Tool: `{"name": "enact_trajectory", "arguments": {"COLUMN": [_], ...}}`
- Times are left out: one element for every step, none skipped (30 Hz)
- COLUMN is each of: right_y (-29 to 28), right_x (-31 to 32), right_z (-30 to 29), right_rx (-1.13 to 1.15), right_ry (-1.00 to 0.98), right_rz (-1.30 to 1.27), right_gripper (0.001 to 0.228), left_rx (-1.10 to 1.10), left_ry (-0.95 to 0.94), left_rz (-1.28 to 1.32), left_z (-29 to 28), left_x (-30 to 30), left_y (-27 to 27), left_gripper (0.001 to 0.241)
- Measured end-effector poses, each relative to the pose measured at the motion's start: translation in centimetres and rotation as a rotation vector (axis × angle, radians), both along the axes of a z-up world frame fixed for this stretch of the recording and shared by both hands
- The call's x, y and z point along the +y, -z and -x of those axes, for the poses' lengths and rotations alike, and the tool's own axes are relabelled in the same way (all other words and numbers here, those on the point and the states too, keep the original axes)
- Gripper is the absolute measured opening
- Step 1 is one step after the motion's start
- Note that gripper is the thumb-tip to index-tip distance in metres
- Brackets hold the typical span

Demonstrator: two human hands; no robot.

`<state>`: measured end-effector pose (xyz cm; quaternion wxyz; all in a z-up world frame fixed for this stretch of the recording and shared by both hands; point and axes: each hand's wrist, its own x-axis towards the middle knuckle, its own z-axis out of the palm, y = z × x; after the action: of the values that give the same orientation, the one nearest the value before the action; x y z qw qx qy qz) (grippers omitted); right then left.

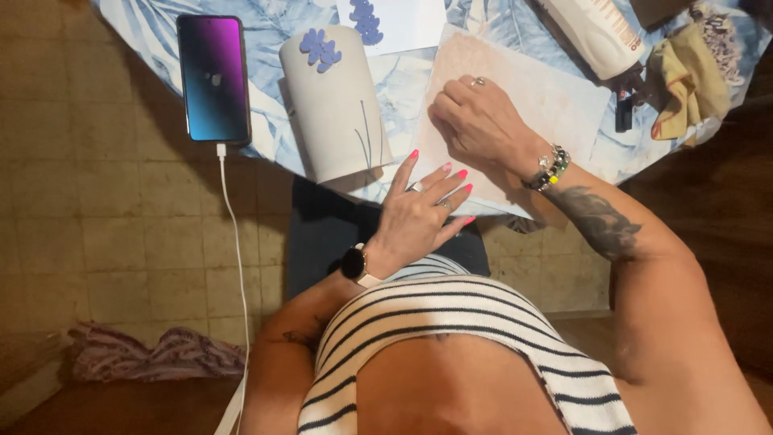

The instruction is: Decorating a white cylindrical tumbler by gluing small blue flower-shaped cutouts onto its surface

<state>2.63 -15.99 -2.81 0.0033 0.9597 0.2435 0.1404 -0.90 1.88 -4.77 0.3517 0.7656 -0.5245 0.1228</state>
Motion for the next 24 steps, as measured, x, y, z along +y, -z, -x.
{"name": "enact_trajectory", "arguments": {"right_y": [-0.3, -0.6, -0.8, -1.0, -1.3, -1.2, -1.1, -1.0, -0.9, -0.7, -0.5, -0.4, -0.3, -0.3, -0.4, -0.5, -0.7, 0.1, 0.9, 1.8, 1.9, 1.8, 1.8, 1.6], "right_x": [0.1, 0.1, 0.0, 0.0, -0.1, -0.4, -0.7, -1.1, -1.2, -1.2, -1.1, -1.1, -1.0, -1.1, -1.1, -1.1, -1.1, -1.2, -1.2, -1.3, -1.2, -1.3, -1.4, -2.3], "right_z": [0.5, 1.0, 2.0, 3.1, 4.1, 5.0, 5.8, 6.3, 5.7, 5.1, 4.6, 3.1, 1.7, 0.1, -0.5, -1.3, -2.2, -1.1, 0.0, 1.2, 2.1, 2.6, 3.1, 1.9], "right_rx": [0.056, 0.107, 0.106, 0.154, 0.202, 0.203, 0.178, 0.15, 0.147, 0.172, 0.197, 0.198, 0.194, 0.187, 0.186, 0.152, 0.118, 0.117, 0.107, 0.101, 0.103, 0.106, 0.108, 0.104], "right_ry": [-0.007, -0.012, -0.011, -0.032, -0.053, -0.045, -0.07, -0.104, -0.106, -0.125, -0.143, -0.143, -0.122, -0.104, -0.106, -0.086, -0.066, -0.067, -0.133, -0.197, -0.197, -0.217, -0.237, -0.234], "right_rz": [-0.041, -0.078, -0.077, -0.112, -0.148, -0.151, -0.09, -0.025, -0.024, -0.05, -0.075, -0.081, -0.089, -0.09, -0.088, -0.1, -0.111, -0.115, -0.153, -0.192, -0.195, -0.183, -0.171, -0.174], "right_gripper": [0.022, 0.023, 0.023, 0.017, 0.012, 0.012, 0.011, 0.011, 0.011, 0.01, 0.009, 0.009, 0.01, 0.012, 0.012, 0.015, 0.019, 0.019, 0.013, 0.009, 0.009, 0.008, 0.008, 0.008], "left_rx": [0.008, 0.011, 0.01, 0.02, 0.029, 0.031, 0.032, 0.029, 0.026, 0.039, 0.051, 0.054, 0.049, 0.04, 0.039, 0.04, 0.041, 0.04, 0.065, 0.094, 0.096, 0.097, 0.097, 0.093], "left_ry": [-0.01, -0.017, -0.016, -0.018, -0.02, -0.012, -0.002, -0.003, -0.005, -0.004, -0.003, -0.002, 0.001, 0.001, -0.001, 0.0, 0.002, 0.002, -0.012, -0.024, -0.024, -0.018, -0.012, -0.009], "left_rz": [0.005, 0.014, 0.016, 0.015, 0.014, 0.012, 0.002, -0.005, -0.003, -0.006, -0.009, -0.015, -0.021, -0.02, -0.019, -0.032, -0.046, -0.049, -0.021, 0.008, 0.005, 0.001, -0.004, -0.008], "left_z": [0.0, -0.1, 0.0, 0.0, 0.0, 0.0, 0.0, -0.2, -0.1, 0.0, 0.1, 0.2, 0.2, 0.2, 0.4, 0.3, 0.3, 0.4, 0.5, 0.8, 0.9, 0.8, 0.6, 0.5], "left_x": [0.0, -0.1, -0.1, -0.2, -0.2, -0.1, 0.0, 0.0, -0.1, -0.1, -0.1, 0.0, 0.0, -0.1, 0.0, 0.0, 0.1, -0.2, -0.5, -0.7, -0.5, -0.5, -0.5, -0.6], "left_y": [0.0, 0.0, 0.0, -0.1, -0.1, -0.3, -0.5, -0.7, -0.5, -0.3, -0.1, -0.2, -0.2, -0.2, -0.4, -0.5, -0.7, 0.2, 1.1, 2.0, 1.8, 1.7, 1.5, 1.4], "left_gripper": [0.026, 0.025, 0.025, 0.025, 0.024, 0.024, 0.024, 0.025, 0.025, 0.027, 0.03, 0.03, 0.028, 0.027, 0.027, 0.028, 0.029, 0.029, 0.031, 0.033, 0.033, 0.034, 0.034, 0.034]}}
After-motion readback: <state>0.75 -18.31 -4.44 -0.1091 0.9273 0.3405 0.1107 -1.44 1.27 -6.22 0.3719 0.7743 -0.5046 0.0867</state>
